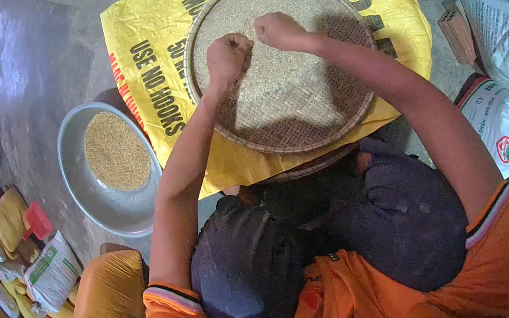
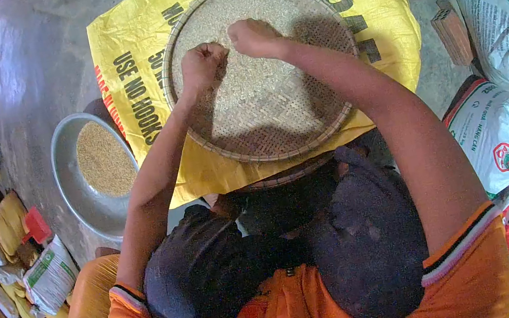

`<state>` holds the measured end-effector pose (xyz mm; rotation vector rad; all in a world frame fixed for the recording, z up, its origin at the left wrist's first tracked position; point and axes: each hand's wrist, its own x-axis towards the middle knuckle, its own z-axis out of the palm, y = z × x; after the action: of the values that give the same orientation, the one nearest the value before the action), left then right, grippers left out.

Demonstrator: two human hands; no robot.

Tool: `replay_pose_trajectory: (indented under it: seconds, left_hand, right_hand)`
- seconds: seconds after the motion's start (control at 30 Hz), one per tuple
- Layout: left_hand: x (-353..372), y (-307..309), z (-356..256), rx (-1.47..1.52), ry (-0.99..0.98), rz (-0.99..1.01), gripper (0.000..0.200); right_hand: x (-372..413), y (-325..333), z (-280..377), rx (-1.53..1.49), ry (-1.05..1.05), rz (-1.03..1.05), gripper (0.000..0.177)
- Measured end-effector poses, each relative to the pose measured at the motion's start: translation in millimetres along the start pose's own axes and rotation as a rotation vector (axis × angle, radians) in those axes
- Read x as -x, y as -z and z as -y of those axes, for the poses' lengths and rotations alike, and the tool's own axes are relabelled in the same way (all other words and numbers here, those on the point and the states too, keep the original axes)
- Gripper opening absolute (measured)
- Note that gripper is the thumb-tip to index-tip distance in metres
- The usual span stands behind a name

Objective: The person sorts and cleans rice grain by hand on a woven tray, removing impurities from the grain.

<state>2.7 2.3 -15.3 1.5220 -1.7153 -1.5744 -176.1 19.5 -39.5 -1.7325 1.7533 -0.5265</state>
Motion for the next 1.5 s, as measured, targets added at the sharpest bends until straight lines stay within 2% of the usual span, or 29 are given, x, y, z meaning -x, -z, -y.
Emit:
replay_pose_trajectory:
  seconds: [0.03,0.1,0.17,0.23,0.27,0.3,0.37,0.43,0.5,0.53,0.57,0.6,0.63,0.7,0.77,0.83,0.93,1.0,1.03,1.13,1.2,1.23,1.27,1.3,1.33,1.37,1.4,1.43,1.5]
  left_hand:
    - [-1,1,2,-0.003,0.002,0.000,0.015]
    - [-3,4,5,0.276,0.026,-0.008,0.014]
    - [2,15,-7,0.346,0.084,0.036,0.016]
    - [-1,25,-11,0.412,0.142,0.080,0.018]
    - [-9,28,-5,0.513,0.192,0.137,0.017]
    - [-15,29,2,0.612,0.242,0.194,0.017]
    - [-15,29,2,0.645,0.262,0.162,0.015]
    - [-16,28,4,0.679,0.284,0.129,0.013]
    - [-15,29,6,0.371,0.167,0.079,0.013]
    - [-14,27,9,0.370,0.168,0.079,0.013]
    - [-13,24,12,0.192,0.096,0.049,0.015]
    - [-12,21,15,0.014,0.023,0.019,0.019]
    - [-8,19,11,0.015,0.024,0.019,0.019]
    - [-1,15,3,-0.261,-0.188,-0.139,0.024]
    - [-6,13,5,-0.297,-0.243,-0.153,0.026]
    - [-6,13,-2,-0.336,-0.301,-0.168,0.028]
    - [-6,6,-11,-0.307,-0.219,-0.091,0.029]
    - [-19,-1,4,-0.506,-0.362,-0.129,0.025]
    - [-18,-1,0,-0.505,-0.362,-0.128,0.025]
    - [-19,-1,-2,-0.521,-0.263,-0.027,0.023]
    - [-22,1,8,-0.239,-0.081,-0.012,0.020]
    - [-18,4,4,-0.239,-0.080,-0.013,0.020]
    - [-11,8,-5,-0.092,-0.036,-0.006,0.020]
    - [-5,13,-14,0.055,0.008,0.000,0.020]
    - [-2,17,-14,0.054,0.009,-0.001,0.020]
    - [0,23,-15,0.236,0.069,0.020,0.018]
    - [1,27,-16,0.417,0.128,0.040,0.016]
    - [0,30,-14,0.418,0.128,0.039,0.016]
    - [-3,32,-5,0.642,0.241,0.115,0.011]
  right_hand:
    - [-1,0,1,0.026,0.004,0.030,0.013]
    - [-5,7,1,-0.011,-0.019,0.088,0.013]
    - [-8,15,4,-0.042,-0.038,0.145,0.013]
    - [-12,17,11,-0.290,-0.255,0.175,0.015]
    - [-13,17,14,-0.291,-0.254,0.175,0.015]
    - [-12,16,16,-0.284,-0.236,0.162,0.013]
    - [-10,11,15,-0.277,-0.219,0.148,0.012]
    - [-5,3,15,-0.086,0.144,0.001,0.012]
    - [-5,-3,12,-0.016,0.133,0.005,0.012]
    - [-5,-3,15,0.055,0.123,0.009,0.012]
    - [-6,1,16,0.054,0.122,0.011,0.012]
    - [-8,7,15,-0.007,0.007,0.118,0.016]
    - [-9,11,14,-0.068,-0.107,0.224,0.021]
    - [-11,18,14,-0.055,-0.113,0.216,0.021]
    - [-14,15,9,-0.043,-0.120,0.206,0.021]
    - [-15,10,8,-0.008,-0.050,0.032,0.022]
    - [-11,10,3,-0.029,0.023,0.041,0.021]
    - [-11,11,2,-0.004,0.026,0.063,0.021]
    - [-11,12,2,0.021,0.029,0.089,0.020]
    - [-13,19,1,0.095,0.013,0.186,0.020]
    - [-6,28,4,-0.013,-0.040,0.227,0.020]
    - [-1,31,6,-0.121,-0.092,0.264,0.019]
    - [3,31,8,-0.122,-0.091,0.265,0.019]
    - [7,31,10,-0.260,-0.238,0.256,0.019]
    - [9,28,6,-0.398,-0.387,0.245,0.018]
    - [11,25,1,-0.398,-0.386,0.245,0.018]
    - [14,22,-4,-0.273,-0.177,0.227,0.013]
    - [18,16,-10,-0.146,0.030,0.208,0.009]
    - [23,3,-16,-0.040,0.076,0.186,0.012]
